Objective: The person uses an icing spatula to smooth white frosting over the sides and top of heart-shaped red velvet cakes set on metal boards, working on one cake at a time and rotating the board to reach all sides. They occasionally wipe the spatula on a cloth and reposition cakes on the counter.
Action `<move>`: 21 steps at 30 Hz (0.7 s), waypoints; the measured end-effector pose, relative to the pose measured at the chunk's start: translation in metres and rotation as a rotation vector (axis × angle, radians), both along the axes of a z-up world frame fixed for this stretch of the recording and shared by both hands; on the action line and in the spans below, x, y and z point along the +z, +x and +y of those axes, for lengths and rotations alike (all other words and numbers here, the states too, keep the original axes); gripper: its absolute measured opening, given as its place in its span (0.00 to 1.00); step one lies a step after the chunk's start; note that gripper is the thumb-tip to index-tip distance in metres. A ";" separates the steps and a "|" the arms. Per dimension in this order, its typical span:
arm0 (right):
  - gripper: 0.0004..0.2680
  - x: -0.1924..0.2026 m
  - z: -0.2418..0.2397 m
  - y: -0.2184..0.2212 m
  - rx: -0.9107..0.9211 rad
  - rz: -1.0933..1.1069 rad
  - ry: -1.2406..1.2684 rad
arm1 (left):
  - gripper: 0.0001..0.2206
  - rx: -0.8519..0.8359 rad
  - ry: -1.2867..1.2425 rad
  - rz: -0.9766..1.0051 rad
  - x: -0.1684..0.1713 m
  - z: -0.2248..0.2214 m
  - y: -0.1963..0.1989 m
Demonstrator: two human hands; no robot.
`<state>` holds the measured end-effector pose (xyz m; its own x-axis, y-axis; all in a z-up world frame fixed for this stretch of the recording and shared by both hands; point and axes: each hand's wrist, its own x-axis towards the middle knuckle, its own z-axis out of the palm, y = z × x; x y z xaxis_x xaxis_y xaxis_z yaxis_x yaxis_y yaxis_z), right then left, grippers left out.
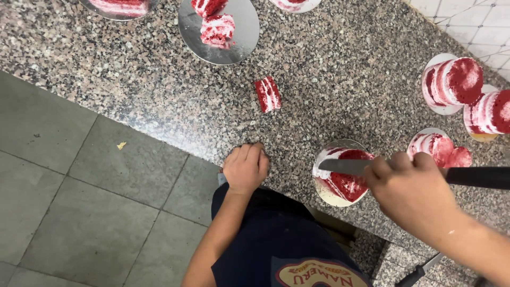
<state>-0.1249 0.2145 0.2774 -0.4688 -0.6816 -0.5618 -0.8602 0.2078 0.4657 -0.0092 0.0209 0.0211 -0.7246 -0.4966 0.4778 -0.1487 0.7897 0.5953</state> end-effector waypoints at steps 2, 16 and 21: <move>0.08 -0.012 0.015 0.002 0.107 0.026 -0.049 | 0.05 -0.002 -0.007 0.001 -0.002 0.001 0.000; 0.12 -0.005 0.006 -0.006 0.009 -0.066 -0.147 | 0.04 0.022 -0.002 0.026 -0.001 0.002 0.000; 0.08 -0.003 0.000 -0.007 0.070 -0.033 0.065 | 0.04 0.018 0.015 0.026 -0.005 0.003 0.000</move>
